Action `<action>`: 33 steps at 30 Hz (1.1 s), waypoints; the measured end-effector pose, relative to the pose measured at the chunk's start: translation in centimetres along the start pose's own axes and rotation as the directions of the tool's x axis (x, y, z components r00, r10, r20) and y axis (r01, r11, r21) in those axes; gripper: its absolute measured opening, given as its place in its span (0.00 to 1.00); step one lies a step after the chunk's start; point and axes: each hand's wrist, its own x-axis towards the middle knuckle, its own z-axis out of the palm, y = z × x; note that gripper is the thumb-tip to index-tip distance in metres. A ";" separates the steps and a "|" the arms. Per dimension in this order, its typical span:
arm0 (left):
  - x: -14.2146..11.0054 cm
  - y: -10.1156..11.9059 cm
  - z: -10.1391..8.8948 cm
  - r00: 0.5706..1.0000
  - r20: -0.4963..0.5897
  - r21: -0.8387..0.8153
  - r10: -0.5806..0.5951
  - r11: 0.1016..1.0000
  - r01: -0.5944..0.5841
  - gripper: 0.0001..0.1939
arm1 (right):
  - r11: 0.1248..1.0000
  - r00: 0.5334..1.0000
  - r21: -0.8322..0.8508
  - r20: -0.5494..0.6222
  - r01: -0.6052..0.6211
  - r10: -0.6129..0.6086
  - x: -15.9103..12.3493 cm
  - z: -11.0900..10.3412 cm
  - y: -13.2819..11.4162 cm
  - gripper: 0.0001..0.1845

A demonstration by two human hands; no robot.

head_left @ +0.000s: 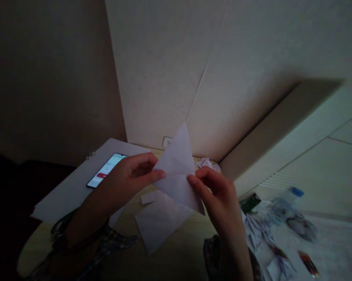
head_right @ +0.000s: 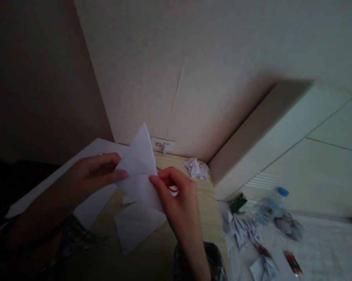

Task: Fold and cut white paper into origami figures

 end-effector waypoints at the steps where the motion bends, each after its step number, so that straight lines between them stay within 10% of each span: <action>1: -0.6 -0.5 0.1 1.000 0.019 0.013 -0.023 1.000 0.023 0.07 | 1.000 1.000 -0.028 0.011 0.003 -0.002 -0.7 -0.2 0.1 0.10; 14: -10.1 -2.8 2.5 0.995 0.042 -0.008 -0.092 0.996 0.092 0.06 | 0.993 1.000 -0.120 -0.003 0.006 -0.006 -11.0 0.5 1.1 0.14; 33: -11.4 -4.8 3.0 0.990 -0.142 0.104 -0.027 0.994 0.042 0.09 | 0.997 0.999 -0.065 0.014 0.045 -0.044 -11.6 1.3 1.9 0.12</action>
